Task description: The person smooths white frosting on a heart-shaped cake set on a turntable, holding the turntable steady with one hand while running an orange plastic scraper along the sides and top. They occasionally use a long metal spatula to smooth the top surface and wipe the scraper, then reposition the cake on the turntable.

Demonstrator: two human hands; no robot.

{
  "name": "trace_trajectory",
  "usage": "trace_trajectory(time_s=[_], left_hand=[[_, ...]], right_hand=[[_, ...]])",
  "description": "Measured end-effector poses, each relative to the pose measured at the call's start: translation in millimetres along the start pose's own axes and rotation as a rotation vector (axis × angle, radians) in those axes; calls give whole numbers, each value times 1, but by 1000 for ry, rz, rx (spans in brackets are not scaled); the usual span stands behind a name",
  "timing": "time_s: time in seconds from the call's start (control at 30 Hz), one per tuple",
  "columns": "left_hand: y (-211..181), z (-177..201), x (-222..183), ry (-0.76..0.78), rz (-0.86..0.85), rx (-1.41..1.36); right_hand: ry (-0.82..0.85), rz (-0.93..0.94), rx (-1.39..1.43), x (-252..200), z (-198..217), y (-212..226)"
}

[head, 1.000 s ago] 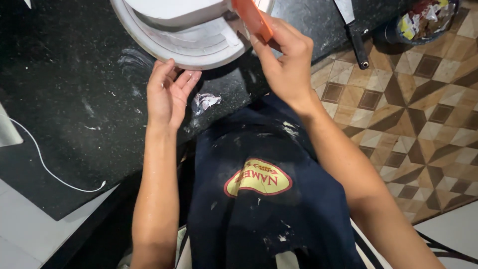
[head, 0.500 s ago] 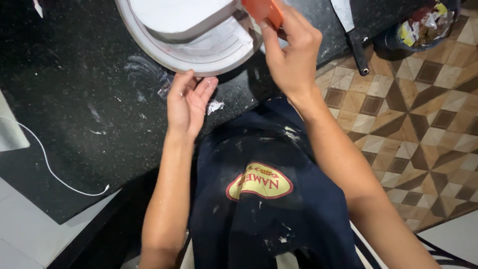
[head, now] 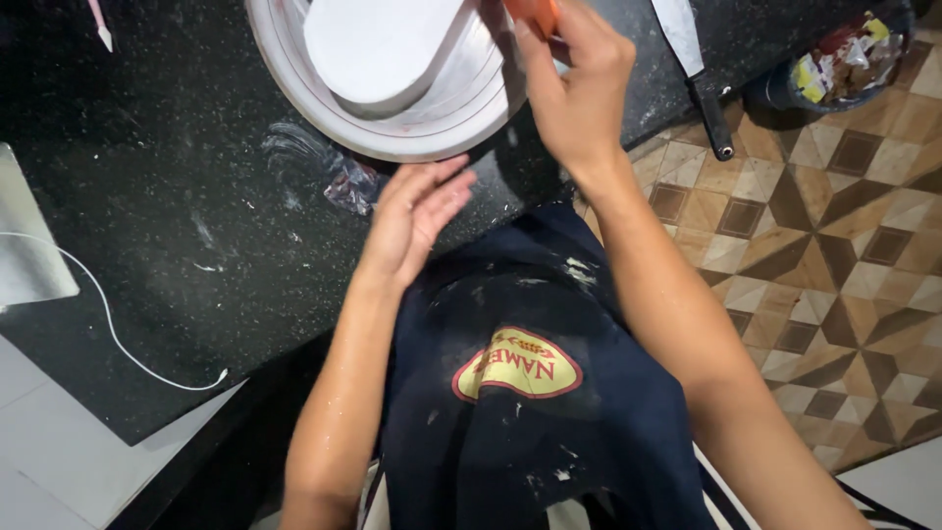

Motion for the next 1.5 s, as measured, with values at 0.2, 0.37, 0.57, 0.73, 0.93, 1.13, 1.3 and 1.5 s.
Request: trace_trajectory(time_s=[0.2,0.37,0.57,0.73,0.93,1.13,1.3,1.5], left_hand=[[-24,41,13,-140,-137,-46],[-35,38,9,-162,-167,-85],[-24,28,8,-165,-125,-73],[-7,48,15,-86,-134,-140],[-40,54,3,-220,-179,-73],[-28,64,3,-224,-194,-51],[-28,54,4,-187,-162,-43],[-53,73,4,-327,-256,-49]], right_hand=[[-11,27,-11,12,-4,-13],[-7,20,38,11,-6,-18],[39,57,21,7,-6,-13],[131,36,-35,-17,2,9],[-71,-129,222,-39,66,35],[-619,-216,-346,-41,319,-265],[-210,168,-690,-22,265,-136],[-181,-6,-483,-87,200,-47]])
Point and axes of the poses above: each hand's wrist, its own x-axis towards the middle knuckle, its own z-axis out of the back of the hand, y = z × x, the point moved 3 cm from there along x, towards the middle knuckle, and after that the axes turned 9 degrees about x, right-handed, at the moved point
